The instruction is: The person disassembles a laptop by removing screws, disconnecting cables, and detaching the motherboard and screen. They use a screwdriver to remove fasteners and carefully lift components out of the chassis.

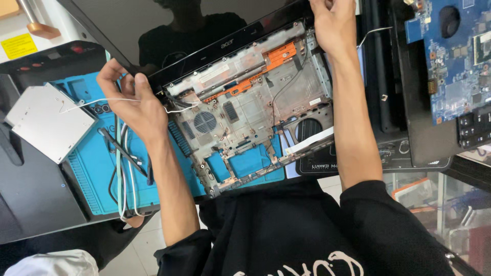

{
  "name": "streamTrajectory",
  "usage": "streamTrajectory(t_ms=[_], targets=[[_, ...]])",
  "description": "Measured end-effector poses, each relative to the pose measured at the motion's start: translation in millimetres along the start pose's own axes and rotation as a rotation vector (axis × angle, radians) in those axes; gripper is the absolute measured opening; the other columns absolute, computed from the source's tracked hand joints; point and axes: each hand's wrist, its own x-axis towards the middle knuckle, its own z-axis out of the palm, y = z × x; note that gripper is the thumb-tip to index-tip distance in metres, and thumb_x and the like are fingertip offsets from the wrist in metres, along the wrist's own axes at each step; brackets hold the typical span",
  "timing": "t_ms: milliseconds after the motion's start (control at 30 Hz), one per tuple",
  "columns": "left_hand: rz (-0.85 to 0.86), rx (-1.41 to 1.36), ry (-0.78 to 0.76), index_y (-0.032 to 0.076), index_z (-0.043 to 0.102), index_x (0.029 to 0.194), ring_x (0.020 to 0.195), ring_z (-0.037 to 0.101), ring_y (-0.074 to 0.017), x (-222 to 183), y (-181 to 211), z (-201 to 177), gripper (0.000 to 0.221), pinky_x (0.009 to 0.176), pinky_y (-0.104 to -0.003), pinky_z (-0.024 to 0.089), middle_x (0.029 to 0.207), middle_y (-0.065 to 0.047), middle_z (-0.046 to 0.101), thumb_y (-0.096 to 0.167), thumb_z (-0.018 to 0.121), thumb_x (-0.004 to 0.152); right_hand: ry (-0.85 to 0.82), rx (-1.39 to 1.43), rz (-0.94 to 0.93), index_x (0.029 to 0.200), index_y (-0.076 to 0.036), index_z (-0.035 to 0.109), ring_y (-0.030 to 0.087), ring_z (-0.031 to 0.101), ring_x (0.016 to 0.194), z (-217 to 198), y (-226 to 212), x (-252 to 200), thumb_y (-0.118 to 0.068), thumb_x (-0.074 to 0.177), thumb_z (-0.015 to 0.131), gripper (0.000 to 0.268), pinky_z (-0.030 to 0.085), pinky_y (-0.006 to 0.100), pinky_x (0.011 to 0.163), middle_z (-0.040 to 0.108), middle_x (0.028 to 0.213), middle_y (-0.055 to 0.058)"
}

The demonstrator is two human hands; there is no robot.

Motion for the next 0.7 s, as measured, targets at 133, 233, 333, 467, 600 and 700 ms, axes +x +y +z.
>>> streamTrajectory(t_ms=[133,233,333,467,600,700], targets=[[0.017,0.063,0.021,-0.003,0.052,0.139,0.106,0.051,-0.0121,0,5,-3,0.037,0.102,-0.027,0.048,0.126,-0.009,0.052,-0.016,0.057,0.104,0.011,0.319,-0.072,0.117,0.002,0.059,0.011,0.065,0.103,3,-4,1,-0.007,0.108,0.071,0.018,0.054,0.029,0.095,0.068,0.111,0.003],[0.056,-0.033,-0.013,-0.001,0.050,0.138,0.112,0.059,-0.0132,0,13,-5,0.035,0.107,-0.029,0.052,0.128,-0.007,0.051,-0.014,0.057,0.106,0.041,0.313,-0.076,0.111,0.000,0.057,0.008,0.063,0.098,0,-4,1,-0.011,0.103,0.068,0.017,0.051,0.026,0.091,0.066,0.105,0.000],[0.103,-0.044,-0.010,-0.002,0.050,0.135,0.115,0.058,-0.0136,3,25,-8,0.030,0.110,-0.029,0.049,0.130,-0.008,0.052,-0.011,0.060,0.108,0.011,0.356,-0.082,0.110,0.002,0.059,0.007,0.047,0.085,-7,-5,-1,-0.011,0.117,0.071,0.020,0.039,0.026,0.076,0.057,0.097,-0.001],[0.121,-0.122,-0.050,-0.001,0.049,0.138,0.112,0.056,-0.0130,3,45,-18,0.029,0.106,-0.027,0.047,0.132,-0.008,0.053,-0.001,0.067,0.115,0.027,0.448,-0.064,0.113,-0.002,0.055,0.006,0.043,0.083,-15,-21,-6,-0.012,0.115,0.073,0.020,0.037,0.026,0.074,0.055,0.099,-0.003],[0.015,-0.282,-0.091,0.001,0.044,0.142,0.118,0.059,-0.0149,2,70,-34,0.038,0.106,-0.028,0.047,0.134,-0.015,0.062,0.004,0.070,0.115,-0.083,0.502,-0.079,0.109,-0.004,0.054,0.005,0.037,0.074,-29,-59,-19,-0.014,0.116,0.071,0.021,0.029,0.024,0.067,0.049,0.086,-0.005],[-0.103,-0.407,-0.106,0.002,0.041,0.144,0.117,0.061,-0.0176,-7,90,-49,0.047,0.107,-0.029,0.048,0.130,-0.018,0.067,0.005,0.072,0.110,-0.182,0.516,0.000,0.123,-0.006,0.060,0.001,0.034,0.063,-46,-87,-40,-0.020,0.111,0.070,0.021,0.023,0.020,0.060,0.050,0.078,-0.007]])
